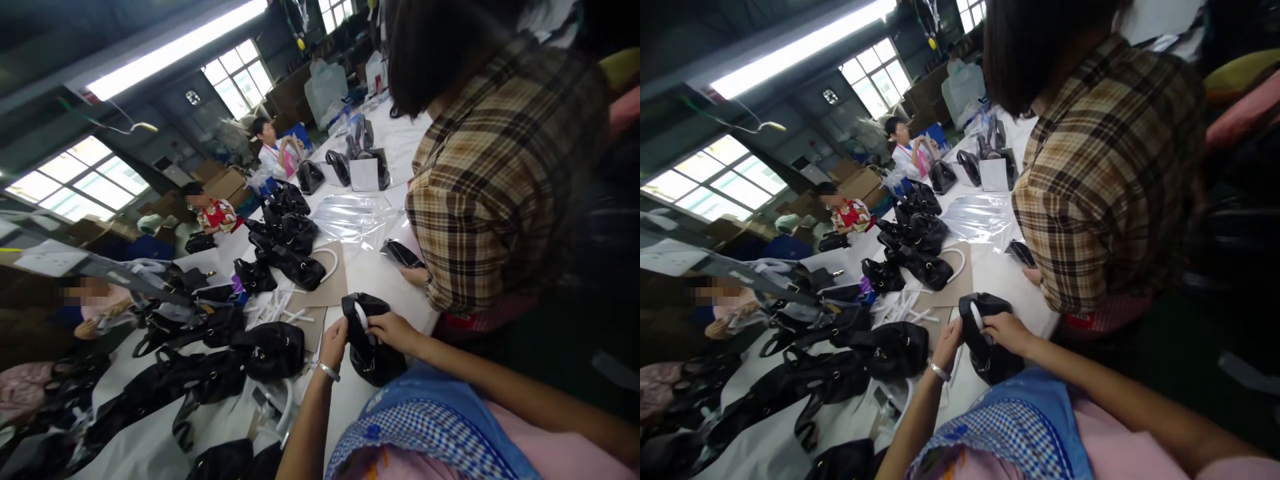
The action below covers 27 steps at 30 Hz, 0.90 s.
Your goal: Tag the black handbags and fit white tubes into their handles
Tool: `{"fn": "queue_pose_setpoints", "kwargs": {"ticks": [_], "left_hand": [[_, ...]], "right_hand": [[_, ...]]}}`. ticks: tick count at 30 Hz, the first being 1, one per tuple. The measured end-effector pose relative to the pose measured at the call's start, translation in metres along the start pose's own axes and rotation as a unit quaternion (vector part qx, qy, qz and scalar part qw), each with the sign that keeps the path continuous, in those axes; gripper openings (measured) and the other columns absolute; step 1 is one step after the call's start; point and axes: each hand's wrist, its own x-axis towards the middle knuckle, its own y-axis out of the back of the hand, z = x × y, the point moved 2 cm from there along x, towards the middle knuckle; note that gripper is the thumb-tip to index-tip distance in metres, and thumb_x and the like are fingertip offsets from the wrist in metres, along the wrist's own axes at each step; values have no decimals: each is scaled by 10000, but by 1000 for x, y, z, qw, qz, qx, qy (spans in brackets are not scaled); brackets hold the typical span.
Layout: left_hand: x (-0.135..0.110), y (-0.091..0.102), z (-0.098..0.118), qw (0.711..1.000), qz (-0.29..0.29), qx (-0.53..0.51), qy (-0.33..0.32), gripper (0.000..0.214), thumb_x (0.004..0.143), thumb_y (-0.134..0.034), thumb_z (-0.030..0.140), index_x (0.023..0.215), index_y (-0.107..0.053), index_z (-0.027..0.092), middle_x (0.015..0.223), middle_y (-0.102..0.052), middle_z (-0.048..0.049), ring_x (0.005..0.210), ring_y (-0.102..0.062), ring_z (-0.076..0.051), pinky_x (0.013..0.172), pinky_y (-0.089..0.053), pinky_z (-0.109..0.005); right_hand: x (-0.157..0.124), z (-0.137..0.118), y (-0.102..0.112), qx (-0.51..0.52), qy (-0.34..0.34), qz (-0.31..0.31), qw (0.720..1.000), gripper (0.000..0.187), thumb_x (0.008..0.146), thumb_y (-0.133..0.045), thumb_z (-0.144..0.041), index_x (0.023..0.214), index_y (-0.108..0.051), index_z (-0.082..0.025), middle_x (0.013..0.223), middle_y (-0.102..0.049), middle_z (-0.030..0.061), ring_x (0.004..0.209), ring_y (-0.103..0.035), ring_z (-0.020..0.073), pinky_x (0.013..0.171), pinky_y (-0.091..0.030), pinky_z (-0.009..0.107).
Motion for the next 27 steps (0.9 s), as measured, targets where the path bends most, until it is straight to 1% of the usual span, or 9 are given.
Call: {"fn": "queue_pose_setpoints", "kwargs": {"ticks": [3, 5, 8, 12, 16, 18, 21, 24, 27], "left_hand": [[-5, -5, 7, 1000, -9, -19, -15, 449, 845, -516, 485, 1114, -608, 137, 1013, -659, -86, 945, -590, -209, 862, -486, -348], [-7, -6, 10, 999, -12, -15, -27, 456, 825, -558, 462, 1153, -591, 146, 1098, -644, -97, 1049, -565, -237, 926, -459, -365], [-7, -4, 11, 999, -11, 16, -29, 447, 833, -548, 447, 1170, -588, 155, 1169, -625, -98, 1129, -533, -254, 978, -432, -386], [-9, 0, 5, 996, 0, 84, -39, 411, 840, -546, 398, 1178, -582, 167, 1210, -608, -95, 1166, -518, -256, 1015, -410, -410], [-18, 4, -6, 990, -54, 126, -32, 447, 798, -605, 307, 1222, -534, 184, 1213, -604, -97, 1120, -558, -240, 1003, -431, -413], [-21, 6, -10, 984, -62, 166, -28, 438, 767, -633, 271, 1189, -552, 187, 1156, -630, -95, 1053, -593, -238, 913, -499, -394], [-24, 9, -12, 970, -33, 237, -31, 365, 744, -649, 248, 1099, -601, 183, 1047, -664, -85, 931, -625, -226, 762, -546, -349], [-25, 8, -12, 977, -16, 211, -27, 334, 754, -640, 254, 1076, -614, 169, 1019, -670, -85, 923, -622, -216, 780, -538, -340], [-25, 3, -10, 989, 21, 143, -28, 352, 774, -628, 295, 1098, -610, 159, 1054, -657, -99, 954, -616, -211, 836, -521, -344]], "right_hand": [[10, -3, -2, -12, 14, -22, 1000, 239, 820, -502, -293, 791, -708, -174, 576, -650, 16, 570, -590, 146, 583, -394, 239], [16, -5, -1, -6, 40, -32, 999, 226, 807, -510, -249, 802, -720, -166, 650, -682, 32, 620, -603, 149, 613, -402, 237], [20, -4, 0, 17, 67, -19, 997, 228, 799, -500, -197, 841, -722, -167, 764, -709, 41, 707, -618, 156, 676, -414, 240], [20, 3, -4, 80, 69, 4, 994, 256, 834, -490, -254, 936, -708, -166, 844, -717, 42, 767, -631, 171, 726, -436, 256], [18, 10, -9, 156, 67, 15, 985, 298, 856, -473, -303, 1002, -688, -157, 900, -717, 45, 772, -637, 179, 729, -459, 269], [16, 11, -9, 123, 75, -1, 990, 291, 853, -475, -290, 1005, -691, -168, 926, -719, 48, 812, -639, 188, 765, -450, 279], [17, 10, -8, 26, 81, -33, 996, 279, 846, -473, -266, 983, -703, -187, 946, -718, 59, 858, -636, 199, 790, -430, 283], [19, 10, -11, -44, 56, -68, 995, 265, 824, -469, -224, 905, -719, -197, 855, -723, 63, 802, -637, 193, 723, -425, 266], [21, 14, -22, -70, 28, -100, 992, 209, 704, -536, -122, 759, -729, -178, 711, -710, 76, 696, -633, 194, 628, -415, 254]]}}
